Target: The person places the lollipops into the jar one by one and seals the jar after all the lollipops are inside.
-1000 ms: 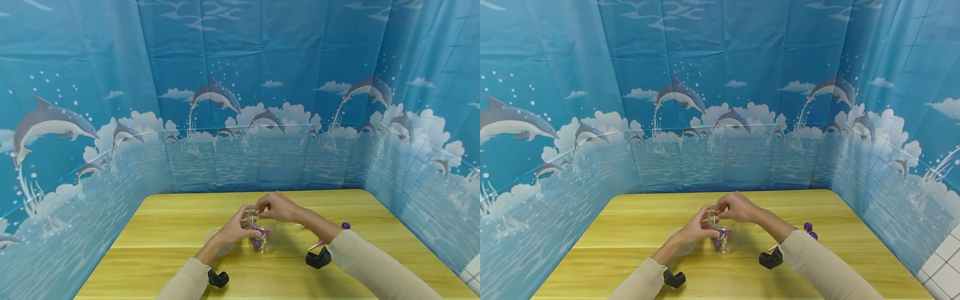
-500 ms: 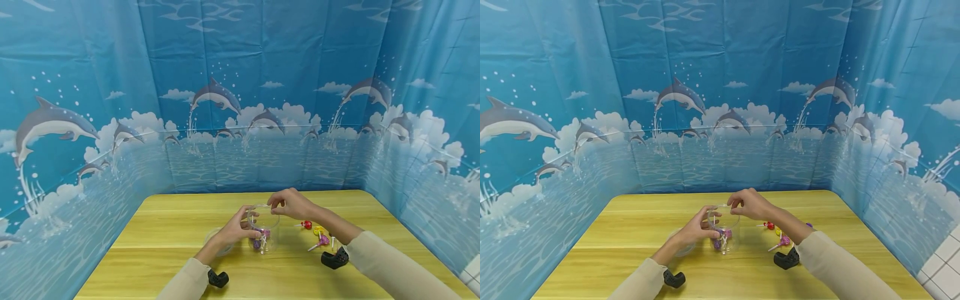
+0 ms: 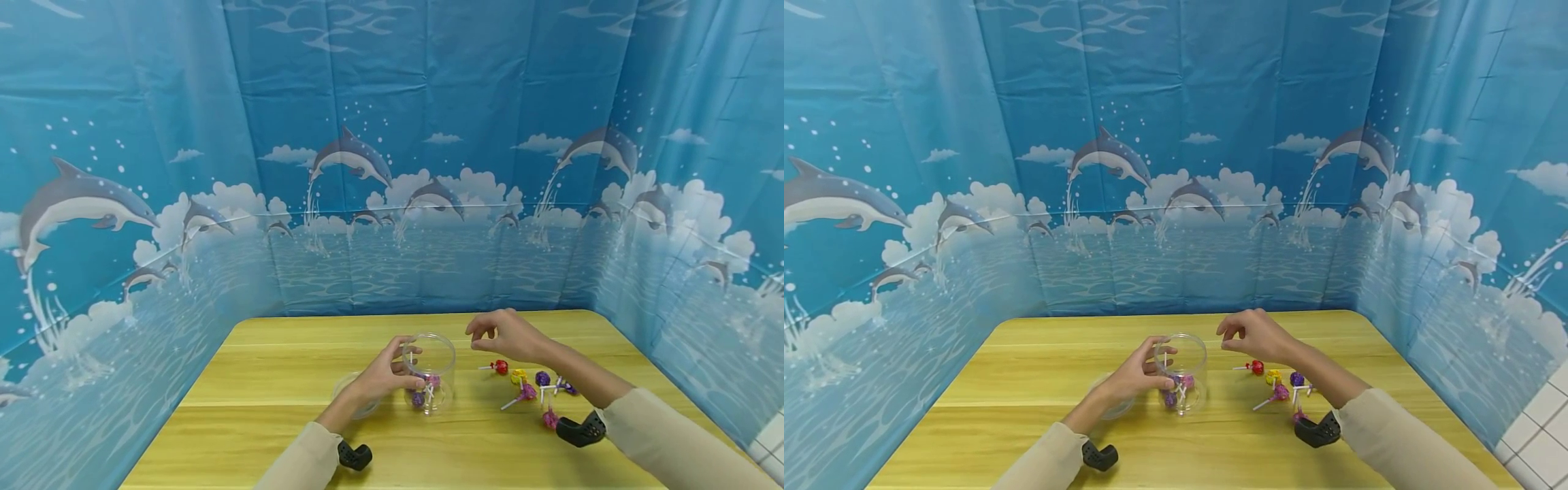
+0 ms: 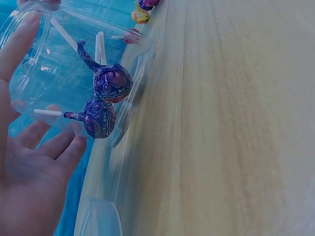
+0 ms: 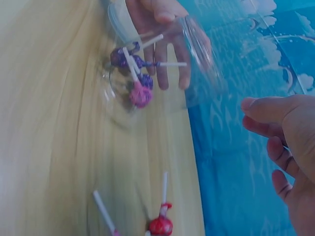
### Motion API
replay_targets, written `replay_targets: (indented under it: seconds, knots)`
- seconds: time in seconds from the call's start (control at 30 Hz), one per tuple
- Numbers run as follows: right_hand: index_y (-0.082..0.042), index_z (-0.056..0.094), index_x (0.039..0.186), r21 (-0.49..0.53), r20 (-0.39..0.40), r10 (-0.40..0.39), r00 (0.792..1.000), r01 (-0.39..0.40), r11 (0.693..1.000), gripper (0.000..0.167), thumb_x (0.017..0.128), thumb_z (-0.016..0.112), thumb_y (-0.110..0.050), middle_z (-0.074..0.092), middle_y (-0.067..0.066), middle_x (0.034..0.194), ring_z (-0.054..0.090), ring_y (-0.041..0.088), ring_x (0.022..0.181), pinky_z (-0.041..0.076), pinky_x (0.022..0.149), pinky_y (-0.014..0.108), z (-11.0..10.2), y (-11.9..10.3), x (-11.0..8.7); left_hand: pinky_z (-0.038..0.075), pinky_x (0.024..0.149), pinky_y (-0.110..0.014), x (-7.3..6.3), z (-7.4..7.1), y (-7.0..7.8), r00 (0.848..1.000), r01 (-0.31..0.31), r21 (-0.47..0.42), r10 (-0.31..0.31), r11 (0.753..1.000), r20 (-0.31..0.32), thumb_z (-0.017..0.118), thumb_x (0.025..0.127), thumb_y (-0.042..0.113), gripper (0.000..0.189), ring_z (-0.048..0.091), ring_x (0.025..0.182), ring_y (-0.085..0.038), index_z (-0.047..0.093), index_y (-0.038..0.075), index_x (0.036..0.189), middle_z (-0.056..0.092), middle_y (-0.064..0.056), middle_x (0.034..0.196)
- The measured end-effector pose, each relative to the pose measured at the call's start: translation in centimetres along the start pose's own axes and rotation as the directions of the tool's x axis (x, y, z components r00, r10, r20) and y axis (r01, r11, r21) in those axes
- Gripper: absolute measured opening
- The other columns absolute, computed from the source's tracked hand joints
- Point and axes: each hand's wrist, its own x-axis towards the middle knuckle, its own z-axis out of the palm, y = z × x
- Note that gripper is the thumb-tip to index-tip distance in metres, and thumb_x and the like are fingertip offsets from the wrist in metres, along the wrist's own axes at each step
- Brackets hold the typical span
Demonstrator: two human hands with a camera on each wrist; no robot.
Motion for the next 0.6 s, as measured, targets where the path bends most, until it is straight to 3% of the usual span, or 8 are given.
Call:
replay_targets:
  seconds: [0.6]
  knots:
    - [-0.01,0.076,0.106,0.004,-0.034,0.06,0.998,-0.06,0.998,0.011,0.096,0.076,-0.012,0.073,-0.01,0.091,0.065,0.008,0.081,0.053,0.069,0.03,-0.6,2.5,-5.9,0.046,0.108,-0.043,0.1,-0.1,-0.3,1.0,-0.009,0.001,0.009,1.0,-0.009,0.078,0.095,0.014,0.074,0.04,0.143,-0.044,0.036,0.021,0.157,0.049,-0.008,0.15]
